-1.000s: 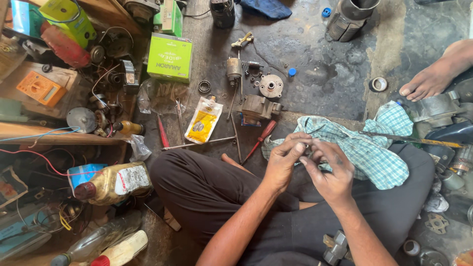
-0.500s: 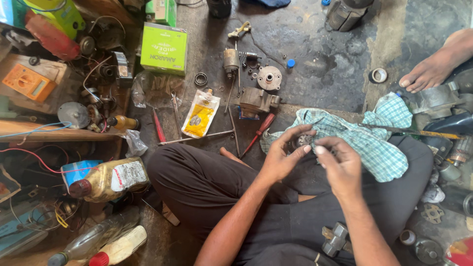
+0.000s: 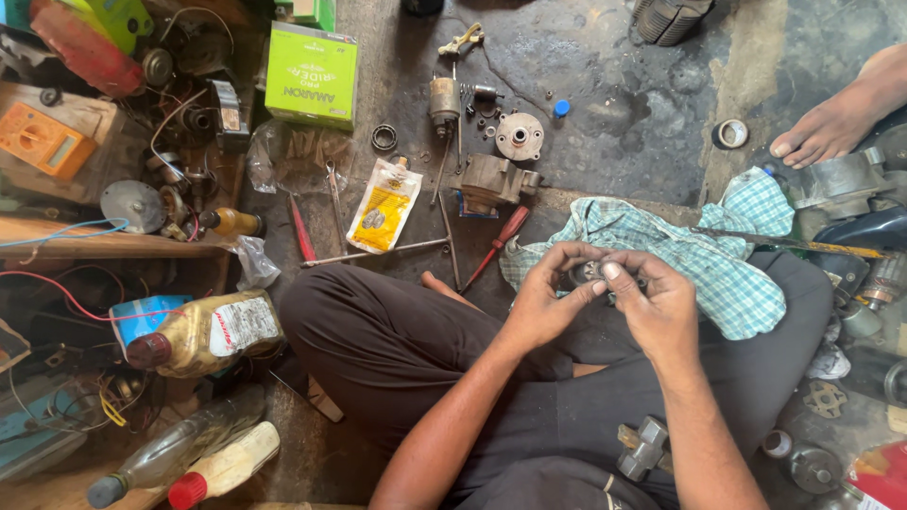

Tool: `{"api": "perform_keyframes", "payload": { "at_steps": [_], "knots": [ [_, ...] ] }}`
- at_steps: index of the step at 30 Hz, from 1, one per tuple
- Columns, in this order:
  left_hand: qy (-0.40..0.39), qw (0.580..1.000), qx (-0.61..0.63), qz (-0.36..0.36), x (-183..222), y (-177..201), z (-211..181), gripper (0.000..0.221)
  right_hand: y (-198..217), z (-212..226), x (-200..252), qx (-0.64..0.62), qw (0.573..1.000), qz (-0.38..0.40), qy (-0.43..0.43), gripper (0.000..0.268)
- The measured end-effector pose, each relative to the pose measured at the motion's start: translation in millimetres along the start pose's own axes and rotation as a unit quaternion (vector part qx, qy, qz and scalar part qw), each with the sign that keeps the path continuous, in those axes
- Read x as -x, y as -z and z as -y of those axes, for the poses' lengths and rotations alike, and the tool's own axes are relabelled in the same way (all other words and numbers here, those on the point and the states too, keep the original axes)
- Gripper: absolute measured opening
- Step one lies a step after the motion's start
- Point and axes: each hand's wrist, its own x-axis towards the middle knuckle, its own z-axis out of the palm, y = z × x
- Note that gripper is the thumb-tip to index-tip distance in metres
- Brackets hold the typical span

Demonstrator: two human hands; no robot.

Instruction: The person is repairing a mechanical part, likely a starter motor. They clean the part with a cloth, apply grease from a packet, and use a hammer to fit a small metal ring onto the part.

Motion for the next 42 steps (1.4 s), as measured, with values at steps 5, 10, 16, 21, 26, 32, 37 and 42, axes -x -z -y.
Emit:
{"api": "perform_keyframes", "payload": {
  "at_steps": [5,10,16,21,26,32,37,42],
  "knots": [
    [-0.006,1.0,-0.02,-0.009,1.5,-1.5,-2.1,0.037,2.5,3.2,-1.2,0.017,1.0,0.013,0.021,0.014],
    [-0.007,0.998,-0.053,-0.013,2.6,-0.3,-5.6,0.032,3.7,-0.4,-4.7,-0.031,0.999,0.022,-0.017,0.011],
    [-0.017,0.997,-0.072,-0.008,4.2,1.5,-9.1,0.028,13.3,-7.4,-12.2,-0.077,0.994,0.052,-0.065,0.011],
    [-0.016,0.997,-0.079,-0.005,5.8,2.8,-8.4,0.026,18.1,-7.9,-11.9,-0.004,0.993,0.112,0.033,0.012],
    [-0.018,0.994,-0.103,-0.02,6.9,-0.5,-6.8,0.027,19.6,-0.6,-9.2,-0.014,0.996,0.078,-0.042,0.015],
    [-0.026,0.997,-0.078,-0.005,8.1,1.3,-9.6,0.028,22.5,-3.7,-6.6,-0.029,0.994,0.089,-0.05,0.019],
    [-0.033,0.994,-0.105,0.001,5.5,1.6,-13.3,0.039,28.4,-13.3,-7.4,-0.104,0.99,0.083,-0.048,0.017],
    [-0.017,0.994,-0.109,-0.006,4.6,2.5,-16.8,0.036,34.7,3.3,0.2,-0.042,0.998,0.056,-0.002,0.031]
  ]
}}
